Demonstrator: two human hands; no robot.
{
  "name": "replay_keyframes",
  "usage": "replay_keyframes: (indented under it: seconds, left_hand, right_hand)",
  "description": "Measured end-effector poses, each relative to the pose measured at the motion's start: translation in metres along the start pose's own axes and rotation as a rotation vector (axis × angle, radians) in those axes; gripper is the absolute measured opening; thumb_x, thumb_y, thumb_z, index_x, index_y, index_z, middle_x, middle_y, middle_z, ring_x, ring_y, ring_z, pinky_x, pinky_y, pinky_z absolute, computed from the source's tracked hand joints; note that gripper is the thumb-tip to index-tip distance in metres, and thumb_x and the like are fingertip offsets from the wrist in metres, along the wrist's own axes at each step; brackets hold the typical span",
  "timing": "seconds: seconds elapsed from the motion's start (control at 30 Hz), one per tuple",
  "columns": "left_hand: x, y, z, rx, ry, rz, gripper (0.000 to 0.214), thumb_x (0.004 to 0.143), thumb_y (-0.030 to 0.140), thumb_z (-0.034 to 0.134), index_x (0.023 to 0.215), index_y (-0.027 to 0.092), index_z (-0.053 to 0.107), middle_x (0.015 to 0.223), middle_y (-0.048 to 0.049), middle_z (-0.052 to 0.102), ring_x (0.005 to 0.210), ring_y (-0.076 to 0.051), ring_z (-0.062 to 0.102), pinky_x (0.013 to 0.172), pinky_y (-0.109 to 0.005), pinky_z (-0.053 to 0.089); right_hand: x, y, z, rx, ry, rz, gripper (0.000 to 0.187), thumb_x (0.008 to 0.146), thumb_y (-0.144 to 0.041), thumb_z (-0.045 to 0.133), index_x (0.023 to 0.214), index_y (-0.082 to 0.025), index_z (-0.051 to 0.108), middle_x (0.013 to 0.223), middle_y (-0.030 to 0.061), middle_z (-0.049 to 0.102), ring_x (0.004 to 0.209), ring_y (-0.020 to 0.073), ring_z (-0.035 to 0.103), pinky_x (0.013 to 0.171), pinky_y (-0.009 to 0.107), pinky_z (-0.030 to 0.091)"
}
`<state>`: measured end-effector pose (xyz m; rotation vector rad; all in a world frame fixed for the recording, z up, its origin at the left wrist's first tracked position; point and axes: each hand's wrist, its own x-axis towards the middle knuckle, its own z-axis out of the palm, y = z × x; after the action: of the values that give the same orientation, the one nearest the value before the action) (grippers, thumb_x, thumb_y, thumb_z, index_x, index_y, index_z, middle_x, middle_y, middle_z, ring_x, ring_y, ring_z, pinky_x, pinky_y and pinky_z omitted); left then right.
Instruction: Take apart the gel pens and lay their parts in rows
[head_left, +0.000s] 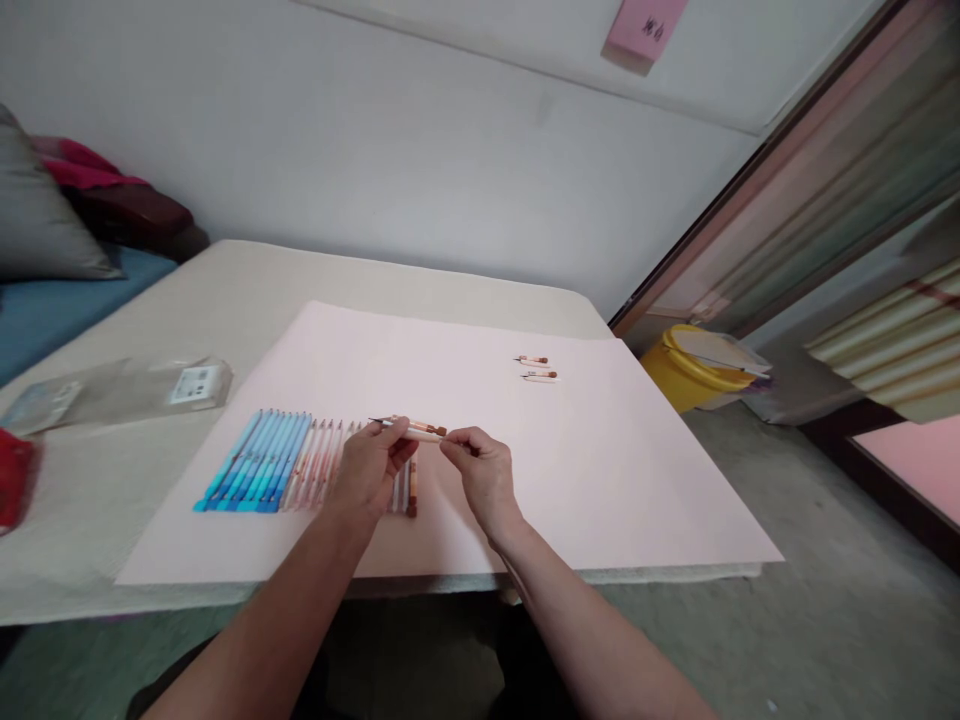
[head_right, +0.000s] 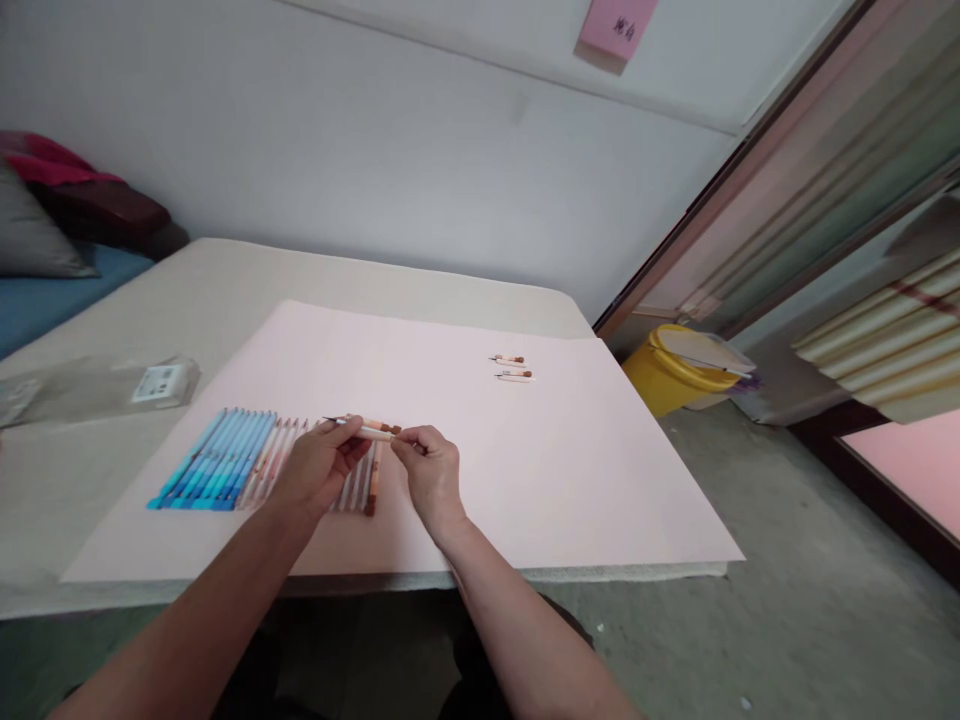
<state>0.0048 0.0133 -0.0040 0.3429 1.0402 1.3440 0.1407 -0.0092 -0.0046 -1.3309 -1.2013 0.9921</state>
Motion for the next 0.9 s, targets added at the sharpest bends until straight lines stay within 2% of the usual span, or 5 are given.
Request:
replay_keyframes:
  seconds: [0.13, 0.4, 0.7, 0.77, 0.9]
  left_hand:
    - [-0.001, 0.000, 0.000, 0.003, -0.015, -0.022, 0.013, 0.065, 0.014, 0.071, 0.072, 0.010, 0.061, 0.076, -0.0067, 0.065, 0.069, -0.011, 0.062, 0.059, -0.019, 0.051]
    - [0.000, -0.002, -0.001, 0.003, -0.019, -0.004, 0.013, 0.065, 0.014, 0.071, 0.071, 0.010, 0.061, 0.073, -0.0053, 0.064, 0.071, -0.013, 0.063, 0.060, -0.019, 0.052]
    - [0.002, -0.003, -0.002, 0.000, -0.027, -0.013, 0.010, 0.067, 0.012, 0.070, 0.072, 0.010, 0.061, 0.073, -0.0059, 0.063, 0.069, -0.012, 0.062, 0.058, -0.019, 0.052]
    - [0.002, -0.002, -0.002, -0.004, -0.021, -0.011, 0.010, 0.067, 0.012, 0.070, 0.072, 0.010, 0.061, 0.074, -0.0062, 0.063, 0.068, -0.011, 0.062, 0.057, -0.018, 0.052]
    - [0.002, -0.001, -0.001, -0.011, -0.008, -0.004, 0.010, 0.067, 0.011, 0.069, 0.071, 0.009, 0.061, 0.076, -0.0065, 0.064, 0.064, -0.010, 0.060, 0.056, -0.017, 0.052]
  right_hand:
    - [-0.001, 0.001, 0.000, -0.123, 0.024, -0.128, 0.009, 0.074, -0.026, 0.059, 0.069, -0.020, 0.064, 0.071, 0.0009, 0.059, 0.068, 0.0145, 0.052, 0.064, 0.027, 0.040]
    - [-0.003, 0.003, 0.001, -0.191, 0.014, -0.161, 0.012, 0.079, -0.027, 0.055, 0.075, -0.020, 0.063, 0.073, 0.0013, 0.062, 0.067, 0.0145, 0.054, 0.064, 0.026, 0.042]
    - [-0.004, -0.001, -0.002, -0.083, -0.057, -0.167, 0.011, 0.082, -0.019, 0.045, 0.085, -0.020, 0.056, 0.074, -0.0011, 0.061, 0.059, 0.0109, 0.053, 0.058, 0.024, 0.043]
    - [-0.003, -0.002, -0.005, -0.052, -0.040, -0.165, 0.012, 0.081, -0.017, 0.044, 0.085, -0.020, 0.055, 0.077, -0.0007, 0.062, 0.059, 0.0103, 0.053, 0.058, 0.023, 0.043]
    - [0.003, -0.001, -0.013, -0.046, 0.072, -0.146, 0.010, 0.079, -0.017, 0.047, 0.084, -0.019, 0.055, 0.075, -0.0007, 0.062, 0.059, 0.0103, 0.053, 0.057, 0.023, 0.044]
